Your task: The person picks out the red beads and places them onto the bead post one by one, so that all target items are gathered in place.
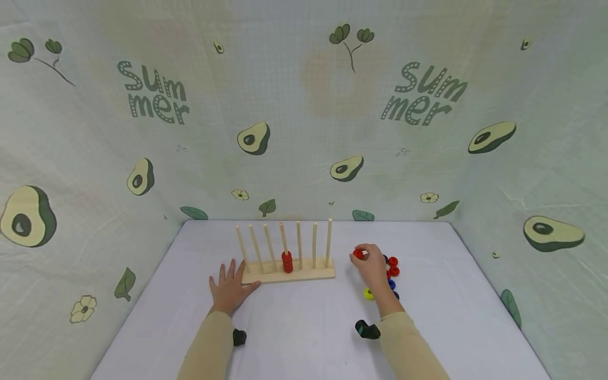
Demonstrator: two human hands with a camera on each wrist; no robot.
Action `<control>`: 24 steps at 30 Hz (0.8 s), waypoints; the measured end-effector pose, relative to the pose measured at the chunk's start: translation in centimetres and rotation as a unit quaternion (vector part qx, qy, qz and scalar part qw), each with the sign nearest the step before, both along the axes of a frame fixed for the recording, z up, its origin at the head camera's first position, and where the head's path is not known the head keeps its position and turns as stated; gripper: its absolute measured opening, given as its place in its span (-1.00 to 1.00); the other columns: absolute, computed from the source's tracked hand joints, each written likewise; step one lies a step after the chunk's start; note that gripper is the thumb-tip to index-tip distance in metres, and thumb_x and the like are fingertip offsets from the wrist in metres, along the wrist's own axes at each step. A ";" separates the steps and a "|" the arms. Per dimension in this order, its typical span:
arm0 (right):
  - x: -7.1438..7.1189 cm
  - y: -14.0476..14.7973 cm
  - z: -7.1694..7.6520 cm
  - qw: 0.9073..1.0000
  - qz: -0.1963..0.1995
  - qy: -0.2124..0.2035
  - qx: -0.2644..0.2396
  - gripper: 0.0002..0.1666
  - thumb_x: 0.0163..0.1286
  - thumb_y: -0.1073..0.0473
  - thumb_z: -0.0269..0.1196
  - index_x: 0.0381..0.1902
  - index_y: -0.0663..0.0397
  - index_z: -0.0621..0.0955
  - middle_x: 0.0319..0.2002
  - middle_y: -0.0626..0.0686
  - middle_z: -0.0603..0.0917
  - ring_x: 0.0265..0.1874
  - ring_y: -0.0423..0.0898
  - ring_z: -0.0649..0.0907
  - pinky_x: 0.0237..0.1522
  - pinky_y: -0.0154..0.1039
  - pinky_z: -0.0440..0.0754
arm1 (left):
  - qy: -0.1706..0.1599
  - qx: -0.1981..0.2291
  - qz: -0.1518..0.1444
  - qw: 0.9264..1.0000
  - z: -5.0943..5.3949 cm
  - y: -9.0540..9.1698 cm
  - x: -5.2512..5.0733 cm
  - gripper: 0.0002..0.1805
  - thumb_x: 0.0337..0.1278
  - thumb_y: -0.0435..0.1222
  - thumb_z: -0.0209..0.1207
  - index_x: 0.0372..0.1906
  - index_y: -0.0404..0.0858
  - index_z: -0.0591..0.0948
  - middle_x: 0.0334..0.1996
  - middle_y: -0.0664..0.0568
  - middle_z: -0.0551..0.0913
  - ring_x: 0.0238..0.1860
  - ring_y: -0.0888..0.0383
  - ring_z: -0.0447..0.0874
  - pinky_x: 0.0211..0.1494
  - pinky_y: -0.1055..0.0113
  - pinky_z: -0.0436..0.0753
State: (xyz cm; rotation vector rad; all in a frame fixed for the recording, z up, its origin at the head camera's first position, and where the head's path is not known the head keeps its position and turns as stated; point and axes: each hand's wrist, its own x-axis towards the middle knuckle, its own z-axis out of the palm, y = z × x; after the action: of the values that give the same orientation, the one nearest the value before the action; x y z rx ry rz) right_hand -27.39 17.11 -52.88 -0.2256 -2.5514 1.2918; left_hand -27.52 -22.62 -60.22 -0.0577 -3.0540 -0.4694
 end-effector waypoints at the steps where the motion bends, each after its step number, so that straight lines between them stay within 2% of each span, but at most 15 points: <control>1: 0.0 -0.2 0.1 1.000 0.002 0.000 -0.002 -0.63 0.25 0.15 0.38 -0.02 0.17 0.63 -0.10 0.13 0.58 -0.24 0.03 0.56 -0.31 -0.22 0.57 | 0.002 -0.001 0.000 1.000 0.0 0.0 0.0 0.11 -0.01 0.45 0.03 0.50 -0.19 0.18 0.50 -0.30 0.01 0.46 -0.40 -0.22 0.28 -0.48 -0.30; 4: 0.1 -0.7 0.5 1.000 0.011 -0.001 -0.017 -0.63 0.25 0.14 0.39 -0.01 0.15 0.63 -0.16 0.09 0.63 -0.29 0.00 0.55 -0.38 -0.28 0.57 | 0.006 -0.004 0.000 1.000 0.0 0.1 0.0 0.10 -0.02 0.46 0.03 0.49 -0.19 0.20 0.49 -0.30 0.03 0.46 -0.40 -0.19 0.28 -0.48 -0.28; 8: 0.4 -1.5 1.2 0.999 0.020 -0.001 -0.037 -0.63 0.22 0.12 0.42 -0.04 0.12 0.65 -0.25 0.06 0.66 -0.34 -0.02 0.56 -0.40 -0.30 0.57 | -0.006 -0.012 0.001 1.000 -0.1 0.0 -0.1 0.12 -0.01 0.49 -0.03 0.51 -0.16 0.16 0.51 -0.28 -0.01 0.47 -0.38 -0.23 0.29 -0.46 -0.30; 16: 1.0 -2.9 2.5 0.998 0.034 -0.011 -0.054 -0.58 0.16 0.07 0.48 -0.06 0.10 0.66 -0.31 0.04 0.61 -0.36 -0.02 0.51 -0.43 -0.32 0.54 | -0.009 -0.004 0.007 1.000 0.2 0.2 -0.1 0.13 -0.04 0.49 0.01 0.51 -0.17 0.18 0.50 -0.28 0.00 0.47 -0.38 -0.23 0.29 -0.46 -0.31; 19: 1.3 -3.4 3.0 0.997 0.042 0.011 -0.057 -0.59 0.12 0.11 0.50 -0.10 0.11 0.67 -0.37 0.04 0.59 -0.39 -0.02 0.49 -0.47 -0.32 0.50 | -0.021 -0.012 0.007 1.000 0.1 0.1 -0.1 0.14 -0.03 0.51 -0.03 0.53 -0.14 0.14 0.52 -0.26 -0.05 0.48 -0.36 -0.27 0.30 -0.44 -0.33; 24: 1.8 -4.5 4.0 0.995 0.059 0.057 -0.060 -0.62 0.05 0.17 0.54 -0.16 0.12 0.69 -0.45 0.01 0.55 -0.43 -0.06 0.46 -0.52 -0.34 0.43 | -0.011 -0.010 0.005 1.000 0.0 0.1 -0.2 0.14 -0.04 0.51 -0.03 0.51 -0.16 0.17 0.51 -0.27 -0.01 0.47 -0.37 -0.24 0.29 -0.45 -0.31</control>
State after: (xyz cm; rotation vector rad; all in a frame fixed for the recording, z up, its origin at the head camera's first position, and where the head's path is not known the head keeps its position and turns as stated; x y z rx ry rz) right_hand -25.61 12.59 -48.86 -0.0244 -2.4260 1.4583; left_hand -27.68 -22.49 -60.19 -0.0382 -3.0790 -0.4433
